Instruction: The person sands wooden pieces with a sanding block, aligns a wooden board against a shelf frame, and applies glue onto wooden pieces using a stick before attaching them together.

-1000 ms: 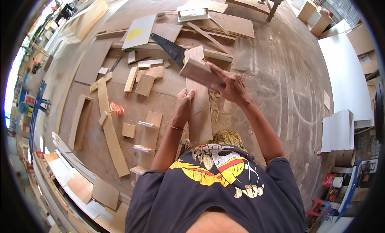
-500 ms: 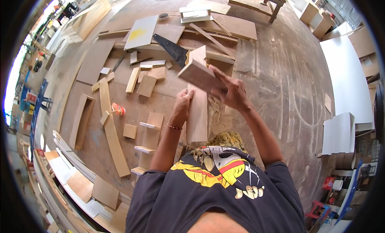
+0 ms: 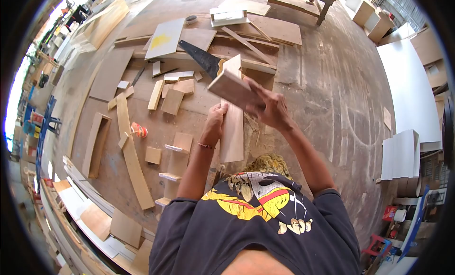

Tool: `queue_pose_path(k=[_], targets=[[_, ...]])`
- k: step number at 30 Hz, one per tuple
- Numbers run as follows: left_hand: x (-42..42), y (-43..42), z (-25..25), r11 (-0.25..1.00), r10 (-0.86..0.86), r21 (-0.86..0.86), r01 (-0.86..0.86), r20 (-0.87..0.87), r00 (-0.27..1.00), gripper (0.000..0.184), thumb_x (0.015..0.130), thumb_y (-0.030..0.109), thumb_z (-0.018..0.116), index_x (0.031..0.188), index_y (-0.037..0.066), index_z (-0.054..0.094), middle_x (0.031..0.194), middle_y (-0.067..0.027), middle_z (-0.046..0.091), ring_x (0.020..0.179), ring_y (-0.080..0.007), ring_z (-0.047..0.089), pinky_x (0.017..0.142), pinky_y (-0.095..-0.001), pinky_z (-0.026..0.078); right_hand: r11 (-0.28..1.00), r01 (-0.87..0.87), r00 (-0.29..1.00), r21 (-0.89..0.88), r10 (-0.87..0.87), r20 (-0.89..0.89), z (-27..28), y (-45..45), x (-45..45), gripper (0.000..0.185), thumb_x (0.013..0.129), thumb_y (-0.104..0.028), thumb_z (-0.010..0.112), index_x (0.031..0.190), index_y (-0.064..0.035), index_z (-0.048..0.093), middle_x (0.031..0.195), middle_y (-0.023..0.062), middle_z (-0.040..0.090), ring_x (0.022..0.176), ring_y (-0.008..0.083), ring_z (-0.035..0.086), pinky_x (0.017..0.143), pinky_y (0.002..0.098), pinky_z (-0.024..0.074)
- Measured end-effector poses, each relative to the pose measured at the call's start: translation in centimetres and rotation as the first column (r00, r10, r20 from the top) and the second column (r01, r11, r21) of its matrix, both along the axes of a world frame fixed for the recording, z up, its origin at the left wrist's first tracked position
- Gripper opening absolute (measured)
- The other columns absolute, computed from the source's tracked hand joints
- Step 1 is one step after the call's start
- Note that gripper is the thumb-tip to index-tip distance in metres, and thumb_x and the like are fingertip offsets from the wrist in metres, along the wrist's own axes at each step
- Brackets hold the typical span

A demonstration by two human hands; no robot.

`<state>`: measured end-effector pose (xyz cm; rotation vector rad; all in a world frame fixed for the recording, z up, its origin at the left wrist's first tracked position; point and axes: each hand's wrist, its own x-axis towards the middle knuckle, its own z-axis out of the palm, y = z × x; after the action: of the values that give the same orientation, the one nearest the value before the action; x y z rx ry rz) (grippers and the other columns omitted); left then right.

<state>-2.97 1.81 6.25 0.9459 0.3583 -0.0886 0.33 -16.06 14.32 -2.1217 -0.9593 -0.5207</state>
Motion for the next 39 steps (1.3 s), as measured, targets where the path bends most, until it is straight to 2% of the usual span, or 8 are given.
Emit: queue_pose_path(k=[7,9,11,15,20,27,35,39], targets=[[1.1,1.6,-3.2,0.999,-0.006,0.043,0.009,-0.068,0.998,0.023,0.094,0.016,0.044,0.1,-0.003,0.056,0.092,-0.012,0.063,0.076,-0.0189,0.063,0.067,-0.0336,0.053,0.998,-0.058,0.969,0.013,0.059,-0.239,-0.1,0.5,-0.8,0.076,0.066,-0.015,0.075,0.134,-0.0208,0.041,0.103,0.0169,0.063,0.089,0.0349,0.063,0.077,0.0378,0.0513],[2.9,3.2,-7.1,0.88,0.149,-0.449,-0.153,-0.044,0.988,0.026,0.092,0.018,0.046,0.103,-0.003,0.057,0.099,-0.0141,0.063,0.084,-0.023,0.064,0.074,-0.0368,0.054,0.996,-0.074,0.956,-0.059,0.054,-0.288,0.0,0.0,-3.3,0.077,0.065,-0.013,0.076,0.133,-0.0208,0.042,0.106,0.0168,0.062,0.089,0.0344,0.063,0.078,0.0374,0.0516],[1.2,4.4,-6.7,0.901,0.014,-0.412,0.133,0.335,0.942,0.03,0.09,0.021,0.048,0.107,-0.003,0.056,0.104,-0.0154,0.062,0.091,-0.0251,0.063,0.079,-0.0386,0.054,0.989,-0.149,0.954,0.018,0.149,-0.259,0.0,-0.2,-5.0,0.076,0.065,-0.014,0.076,0.133,-0.0202,0.042,0.107,0.0184,0.061,0.089,0.0337,0.064,0.078,0.0368,0.0521],[-0.1,0.3,0.9,0.998,0.061,0.04,-0.057,-0.103,0.993,0.025,0.092,0.018,0.047,0.104,-0.003,0.056,0.097,-0.013,0.063,0.08,-0.021,0.064,0.07,-0.036,0.054,0.996,-0.068,0.976,0.049,0.077,-0.203,-0.7,0.2,-2.5,0.077,0.065,-0.02,0.077,0.133,-0.0242,0.042,0.101,0.0176,0.063,0.082,0.0325,0.064,0.069,0.0369,0.0516],[-0.9,0.4,-2.2,0.983,-0.173,-0.07,0.172,-0.014,0.985,0.027,0.093,0.02,0.047,0.106,-0.002,0.056,0.091,-0.0087,0.064,0.075,-0.0152,0.063,0.067,-0.0297,0.053,0.979,0.202,0.957,-0.041,-0.206,-0.203,-1.5,0.8,2.2,0.069,0.071,-0.022,0.07,0.133,-0.0244,0.041,0.1,0.013,0.064,0.084,0.0334,0.063,0.071,0.0395,0.0501],[0.6,0.7,-2.2,0.937,0.125,-0.32,-0.142,-0.074,0.989,0.026,0.092,0.018,0.048,0.107,-0.003,0.055,0.101,-0.0129,0.062,0.085,-0.0233,0.063,0.075,-0.0374,0.054,0.999,-0.005,0.957,-0.036,-0.005,-0.29,-1.1,0.2,-2.8,0.076,0.067,-0.014,0.074,0.134,-0.0217,0.04,0.102,0.0183,0.063,0.085,0.0356,0.063,0.074,0.0385,0.0509],[-0.5,-0.5,-2.1,0.975,-0.164,-0.156,0.157,-0.03,0.986,0.027,0.093,0.021,0.047,0.105,-0.002,0.054,0.089,-0.0093,0.063,0.07,-0.016,0.062,0.063,-0.0306,0.053,0.978,0.204,0.968,0.043,-0.196,-0.154,-1.0,0.1,1.4,0.072,0.071,-0.023,0.071,0.135,-0.0245,0.038,0.102,0.0163,0.064,0.079,0.0346,0.065,0.069,0.0408,0.0525],[0.8,-0.1,-2.5,0.981,0.011,-0.19,-0.046,-0.181,0.983,0.028,0.093,0.019,0.046,0.104,-0.005,0.053,0.088,-0.0117,0.062,0.07,-0.0199,0.062,0.062,-0.0351,0.054,0.989,0.15,0.976,0.015,-0.146,-0.164,-1.6,0.4,0.4,0.074,0.068,-0.022,0.074,0.134,-0.0234,0.04,0.101,0.0161,0.064,0.078,0.0315,0.066,0.066,0.0378,0.0535]])
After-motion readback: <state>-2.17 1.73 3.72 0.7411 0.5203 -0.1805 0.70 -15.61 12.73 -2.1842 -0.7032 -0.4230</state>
